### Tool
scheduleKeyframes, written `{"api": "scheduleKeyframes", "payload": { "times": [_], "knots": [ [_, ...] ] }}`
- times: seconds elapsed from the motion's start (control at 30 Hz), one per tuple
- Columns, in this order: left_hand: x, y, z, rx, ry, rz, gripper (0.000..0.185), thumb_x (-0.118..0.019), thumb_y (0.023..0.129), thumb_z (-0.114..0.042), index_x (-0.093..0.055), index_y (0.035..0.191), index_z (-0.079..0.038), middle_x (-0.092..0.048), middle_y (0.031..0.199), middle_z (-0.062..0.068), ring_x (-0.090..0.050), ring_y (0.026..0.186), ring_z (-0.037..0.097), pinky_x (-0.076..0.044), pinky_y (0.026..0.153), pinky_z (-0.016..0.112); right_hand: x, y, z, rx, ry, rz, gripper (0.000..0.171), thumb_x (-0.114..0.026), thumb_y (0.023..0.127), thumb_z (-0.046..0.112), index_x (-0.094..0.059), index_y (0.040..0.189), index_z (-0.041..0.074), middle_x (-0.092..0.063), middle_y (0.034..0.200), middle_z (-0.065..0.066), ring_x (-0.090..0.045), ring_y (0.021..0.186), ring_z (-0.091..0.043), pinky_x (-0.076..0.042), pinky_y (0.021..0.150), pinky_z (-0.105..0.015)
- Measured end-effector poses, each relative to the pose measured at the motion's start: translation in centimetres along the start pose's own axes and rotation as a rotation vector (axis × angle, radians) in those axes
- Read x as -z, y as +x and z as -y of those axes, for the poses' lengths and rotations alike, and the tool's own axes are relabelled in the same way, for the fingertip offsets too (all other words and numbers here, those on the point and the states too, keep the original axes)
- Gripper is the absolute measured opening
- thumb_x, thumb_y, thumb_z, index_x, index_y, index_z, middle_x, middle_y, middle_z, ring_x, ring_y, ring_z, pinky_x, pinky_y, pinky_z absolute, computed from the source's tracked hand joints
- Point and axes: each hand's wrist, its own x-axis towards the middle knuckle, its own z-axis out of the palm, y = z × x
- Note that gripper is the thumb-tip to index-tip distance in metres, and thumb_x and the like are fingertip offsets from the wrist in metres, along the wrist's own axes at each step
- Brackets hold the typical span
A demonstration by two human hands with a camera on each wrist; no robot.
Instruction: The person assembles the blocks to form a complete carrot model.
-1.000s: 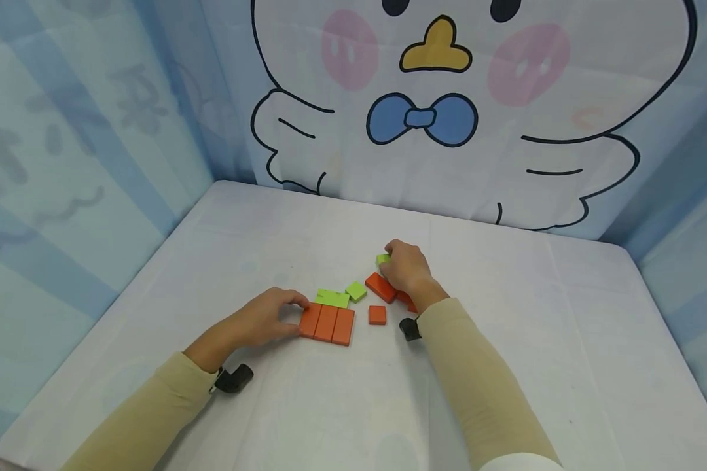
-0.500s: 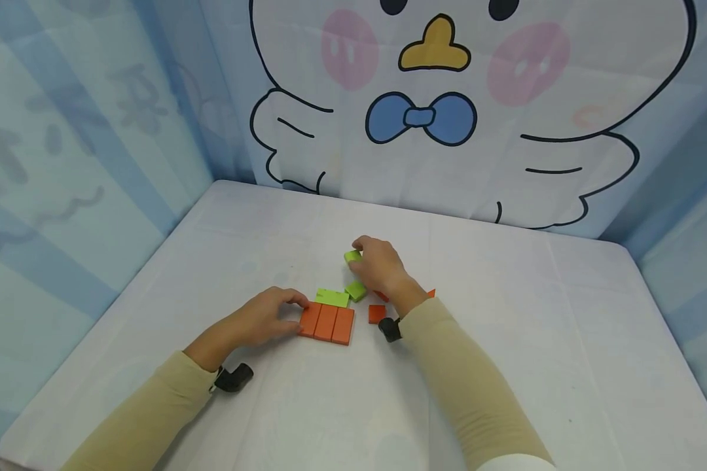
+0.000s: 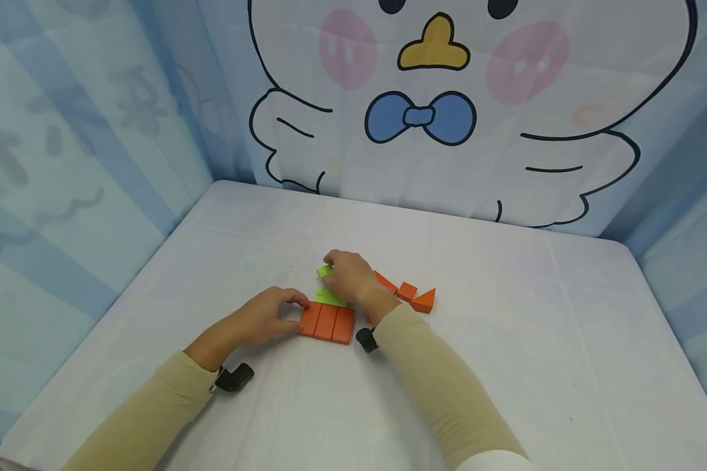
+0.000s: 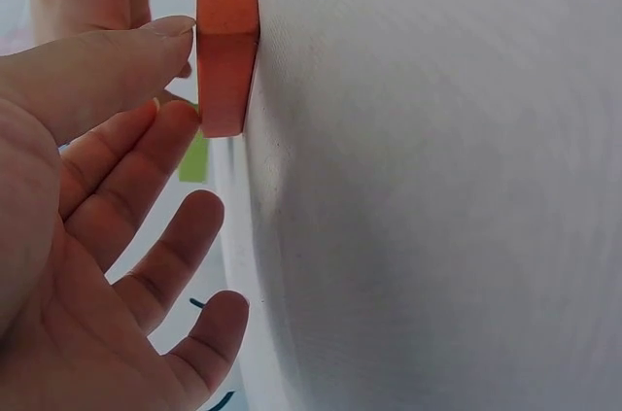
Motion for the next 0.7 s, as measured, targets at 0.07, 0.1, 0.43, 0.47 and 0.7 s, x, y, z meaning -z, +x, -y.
{"api": "scheduleKeyframes", "payload": {
  "times": [0.07, 0.1, 0.43, 0.47, 0.7],
  "knots": [
    [0.0, 0.0, 0.0, -0.006, 0.0, 0.0, 0.037, -0.076, 0.09, -0.016, -0.066, 0.124, -0.011, -0.063, 0.124, 0.002, -0.053, 0.125, 0.025, -0.043, 0.105, 0.044, -0.2, 0.0, 0.2, 0.001, -0.013, 0.005, 0.042, -0.062, 0.097, 0.018, -0.058, 0.136, 0.004, -0.062, 0.131, -0.012, -0.059, 0.114, -0.027, -0.048, 0.098, -0.04],
    [0.0, 0.0, 0.0, -0.008, 0.001, 0.0, 0.037, -0.076, 0.09, -0.016, -0.066, 0.124, -0.011, -0.063, 0.123, 0.001, -0.053, 0.125, 0.025, -0.043, 0.105, 0.044, -0.3, 0.0, 0.2, 0.0, -0.017, 0.009, 0.042, -0.062, 0.097, 0.018, -0.058, 0.136, 0.004, -0.062, 0.131, -0.012, -0.059, 0.114, -0.027, -0.048, 0.099, -0.04],
    [0.2, 0.0, 0.2, -0.07, -0.001, -0.01, 0.034, -0.076, 0.09, -0.013, -0.066, 0.122, -0.008, -0.065, 0.121, 0.003, -0.055, 0.123, 0.027, -0.044, 0.104, 0.045, -1.0, 0.2, 1.2, 0.005, -0.013, 0.02, 0.041, -0.063, 0.097, 0.02, -0.059, 0.135, 0.005, -0.063, 0.13, -0.011, -0.057, 0.114, -0.026, -0.046, 0.101, -0.039],
    [0.2, 0.0, 0.2, -0.072, -0.001, -0.009, 0.034, -0.076, 0.09, -0.013, -0.066, 0.122, -0.008, -0.065, 0.121, 0.003, -0.055, 0.123, 0.027, -0.044, 0.104, 0.045, -1.1, 0.2, 1.2, 0.003, -0.011, 0.021, 0.041, -0.063, 0.097, 0.02, -0.059, 0.135, 0.005, -0.063, 0.129, -0.011, -0.057, 0.112, -0.026, -0.047, 0.1, -0.039],
    [0.1, 0.0, 0.3, -0.071, 0.004, -0.009, 0.034, -0.076, 0.089, -0.013, -0.066, 0.122, -0.008, -0.065, 0.121, 0.003, -0.055, 0.123, 0.027, -0.044, 0.104, 0.045, -1.5, 0.1, 1.5, -0.01, -0.024, 0.03, 0.041, -0.063, 0.097, 0.02, -0.059, 0.135, 0.005, -0.063, 0.129, -0.01, -0.057, 0.106, -0.024, -0.049, 0.094, -0.035]
  ]
}}
